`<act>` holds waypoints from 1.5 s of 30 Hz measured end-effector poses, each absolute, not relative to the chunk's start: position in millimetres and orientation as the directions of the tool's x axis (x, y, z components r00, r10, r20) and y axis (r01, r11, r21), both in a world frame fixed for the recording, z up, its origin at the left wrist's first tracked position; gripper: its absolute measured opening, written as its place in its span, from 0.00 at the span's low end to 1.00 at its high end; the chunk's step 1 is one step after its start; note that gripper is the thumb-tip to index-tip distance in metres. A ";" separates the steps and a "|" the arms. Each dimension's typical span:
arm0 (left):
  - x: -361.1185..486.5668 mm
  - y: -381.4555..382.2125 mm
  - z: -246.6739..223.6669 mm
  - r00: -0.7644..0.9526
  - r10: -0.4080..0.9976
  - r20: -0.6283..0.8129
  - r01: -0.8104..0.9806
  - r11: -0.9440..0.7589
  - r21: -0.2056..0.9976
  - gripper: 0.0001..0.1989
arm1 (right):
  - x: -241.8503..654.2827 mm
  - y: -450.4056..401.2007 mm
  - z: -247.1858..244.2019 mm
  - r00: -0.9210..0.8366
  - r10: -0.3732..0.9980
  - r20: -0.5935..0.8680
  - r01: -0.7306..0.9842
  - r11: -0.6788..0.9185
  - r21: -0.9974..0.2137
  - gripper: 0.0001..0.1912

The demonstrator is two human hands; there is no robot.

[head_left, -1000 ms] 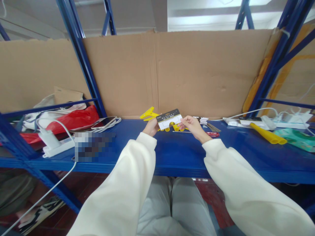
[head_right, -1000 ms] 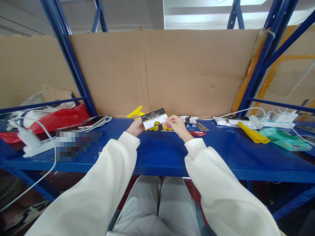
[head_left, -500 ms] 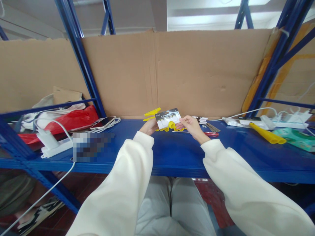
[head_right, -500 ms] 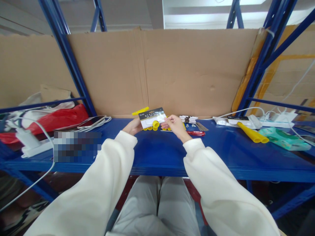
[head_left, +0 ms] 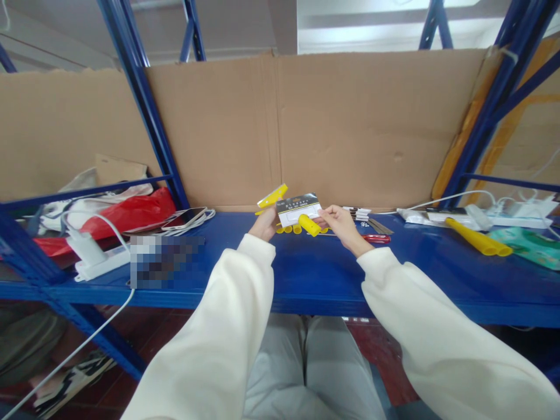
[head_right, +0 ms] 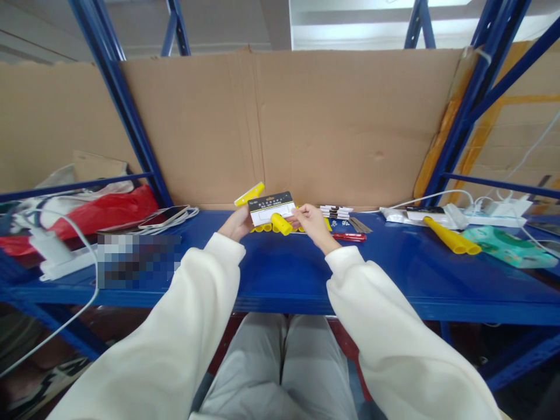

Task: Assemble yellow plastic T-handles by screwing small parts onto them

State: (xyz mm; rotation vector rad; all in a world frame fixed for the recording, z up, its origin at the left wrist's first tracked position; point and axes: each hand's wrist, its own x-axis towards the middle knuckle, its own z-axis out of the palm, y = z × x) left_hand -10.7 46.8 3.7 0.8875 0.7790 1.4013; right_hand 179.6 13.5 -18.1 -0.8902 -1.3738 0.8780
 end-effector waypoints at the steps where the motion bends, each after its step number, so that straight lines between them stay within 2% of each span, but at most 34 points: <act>1: -12.2 48.5 3.4 0.028 0.999 0.032 -0.468 -0.015 0.884 0.11 | 178.7 13.0 -17.9 0.010 0.907 0.421 -0.003 0.421 -0.907 0.25; 10: -18.9 53.8 1.4 -0.045 0.999 -0.010 -0.481 -0.013 0.877 0.13 | 175.0 10.8 -18.6 -0.002 0.912 0.410 -0.027 0.410 -0.912 0.26; 14: -12.2 54.6 -7.1 0.001 1.000 0.020 -0.468 -0.017 0.884 0.13 | 175.7 12.5 -19.3 0.018 0.915 0.403 -0.029 0.403 -0.915 0.24; 21: -3.4 54.3 -14.3 0.069 0.998 0.009 -0.347 0.015 0.938 0.05 | 181.2 20.6 -23.8 0.099 0.911 0.401 -0.046 0.407 -0.912 0.21; 26: 2.0 40.8 -10.9 0.141 0.990 -0.008 -0.337 0.056 0.940 0.04 | 185.3 27.5 -29.1 0.108 0.917 0.383 -0.047 0.389 -0.920 0.20; 31: 8.0 28.7 -7.6 0.145 0.989 -0.032 -0.294 0.074 0.953 0.06 | 188.4 29.9 -32.4 0.129 0.924 0.359 -0.078 0.371 -0.926 0.19; 35: 7.7 26.6 -5.5 0.128 0.992 -0.005 -0.337 0.048 0.940 0.06 | 189.2 28.7 -32.7 0.140 0.922 0.360 -0.103 0.375 -0.921 0.18; 40: 5.6 29.4 -7.2 0.110 0.993 -0.035 -0.371 0.074 0.926 0.17 | 187.4 22.8 -30.1 0.198 0.939 0.282 -0.115 0.308 -0.944 0.16; 45: 10.3 34.4 -18.8 0.111 0.992 0.058 -0.374 -0.013 0.927 0.08 | 186.0 19.2 -28.9 0.225 0.953 0.201 -0.130 0.234 -0.964 0.15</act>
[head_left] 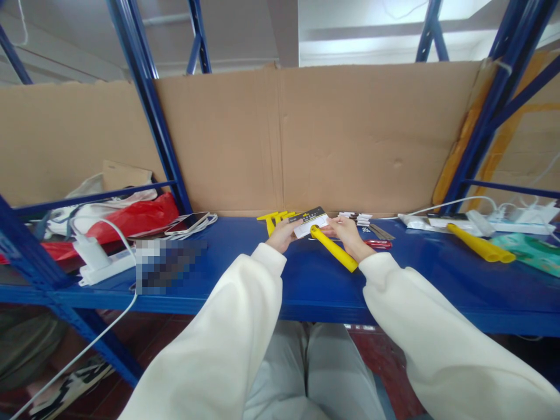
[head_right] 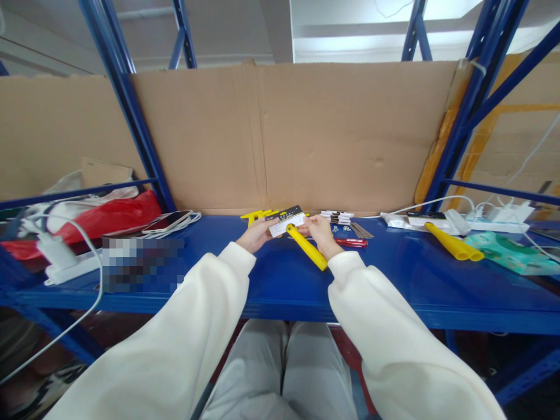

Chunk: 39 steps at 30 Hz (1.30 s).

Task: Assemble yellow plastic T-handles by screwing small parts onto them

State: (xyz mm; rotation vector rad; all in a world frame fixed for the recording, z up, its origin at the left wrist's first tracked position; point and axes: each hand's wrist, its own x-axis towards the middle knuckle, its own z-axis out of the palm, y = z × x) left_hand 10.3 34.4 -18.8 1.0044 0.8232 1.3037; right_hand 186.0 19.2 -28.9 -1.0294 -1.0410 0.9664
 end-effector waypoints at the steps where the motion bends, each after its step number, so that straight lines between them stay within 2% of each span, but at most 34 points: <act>1: 11.1 35.6 -21.1 0.103 0.992 0.078 -0.369 -0.035 0.929 0.09 | 185.8 18.7 -28.6 0.218 0.957 0.192 -0.128 0.223 -0.966 0.14; 9: 7.3 43.3 -25.7 -0.010 0.994 0.105 -0.310 -0.103 0.945 0.14 | 183.7 15.5 -25.5 0.176 0.972 0.158 -0.027 0.165 -0.986 0.07; 15: 5.9 45.1 -26.3 -0.038 0.992 0.118 -0.317 -0.124 0.940 0.12 | 183.0 15.9 -33.6 -0.070 0.948 0.310 0.066 0.315 -0.947 0.24; 20: 6.2 48.2 -25.9 -0.106 0.991 0.086 -0.281 -0.113 0.953 0.11 | 184.7 15.0 -39.5 -0.090 0.942 0.322 0.210 0.334 -0.919 0.33; 25: 6.5 51.1 -27.5 -0.135 0.989 0.067 -0.251 -0.099 0.963 0.12 | 186.9 19.8 -42.5 -0.171 0.928 0.331 0.377 0.372 -0.848 0.24; 28: 8.2 48.9 -27.3 -0.153 0.987 0.045 -0.231 -0.080 0.970 0.19 | 188.6 21.3 -42.8 -0.234 0.915 0.329 0.481 0.402 -0.779 0.20; 32: 11.0 41.0 -23.2 -0.158 0.987 -0.001 -0.214 -0.033 0.976 0.28 | 192.3 21.5 -40.7 -0.360 0.847 0.390 0.566 0.531 -0.630 0.17; 35: 12.3 34.7 -19.4 -0.134 0.991 -0.007 -0.204 -0.021 0.979 0.24 | 194.6 20.9 -38.0 -0.439 0.794 0.420 0.578 0.607 -0.544 0.16; 39: 12.5 30.2 -16.3 -0.121 0.993 -0.004 -0.188 -0.019 0.982 0.19 | 196.4 20.3 -35.6 -0.493 0.774 0.397 0.618 0.632 -0.468 0.14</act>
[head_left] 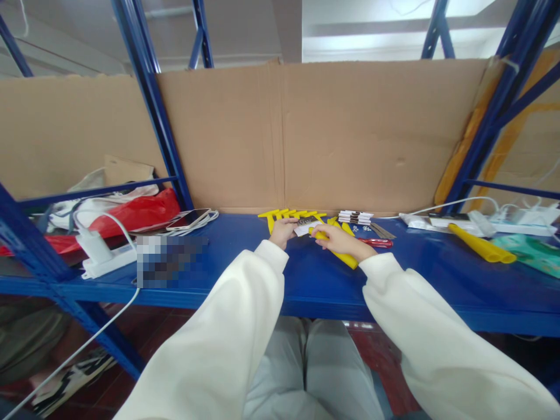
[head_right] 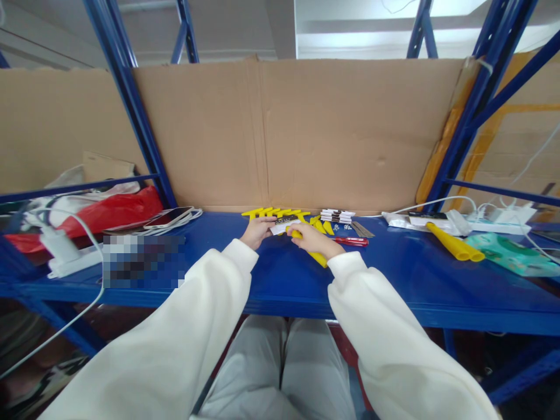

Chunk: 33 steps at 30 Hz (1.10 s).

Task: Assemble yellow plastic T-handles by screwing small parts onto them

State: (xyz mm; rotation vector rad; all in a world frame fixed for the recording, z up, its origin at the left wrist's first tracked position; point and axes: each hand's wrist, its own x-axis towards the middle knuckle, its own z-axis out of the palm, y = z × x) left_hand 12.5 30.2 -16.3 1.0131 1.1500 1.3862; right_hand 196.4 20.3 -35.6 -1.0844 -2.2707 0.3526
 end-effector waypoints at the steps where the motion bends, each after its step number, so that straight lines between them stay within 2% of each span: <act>1: 12.3 29.8 -15.8 -0.116 0.993 -0.007 -0.181 -0.014 0.983 0.18 | 196.6 20.1 -35.3 -0.494 0.775 0.394 0.631 0.632 -0.450 0.14; 7: 12.6 28.3 -15.1 -0.064 0.998 -0.027 -0.163 0.016 0.986 0.12 | 195.0 16.0 -32.2 -0.469 0.796 0.382 0.711 0.597 -0.372 0.20; 12: 12.2 29.6 -16.3 -0.033 0.999 -0.010 -0.170 0.005 0.985 0.05 | 194.0 14.3 -27.8 -0.443 0.812 0.379 0.741 0.570 -0.355 0.21; 17: 8.7 34.2 -18.0 -0.048 0.999 0.022 -0.179 -0.031 0.983 0.10 | 200.1 19.3 -22.7 -0.394 0.815 0.424 0.739 0.556 -0.380 0.20; 20: 7.3 36.8 -19.5 -0.116 0.993 0.020 -0.140 -0.036 0.990 0.12 | 214.2 21.8 -10.7 -0.345 0.836 0.427 0.799 0.500 -0.333 0.21; 24: 7.9 38.1 -21.4 -0.138 0.990 0.040 -0.046 -0.047 0.998 0.12 | 252.7 14.9 24.4 -0.243 0.880 0.408 0.920 0.343 -0.191 0.24; 27: 10.4 36.8 -22.5 -0.127 0.989 0.075 0.066 -0.067 0.996 0.10 | 295.0 2.1 57.9 -0.142 0.930 0.339 0.983 0.173 -0.062 0.24; 30: 13.8 34.3 -24.4 -0.113 0.971 0.210 0.236 -0.179 0.955 0.10 | 344.3 -9.6 83.2 0.055 0.945 0.324 0.997 -0.071 0.037 0.23; 33: 17.3 31.5 -27.3 -0.027 0.916 0.399 0.383 -0.360 0.851 0.12 | 394.6 -16.5 88.9 0.232 0.929 0.288 0.964 -0.258 0.057 0.21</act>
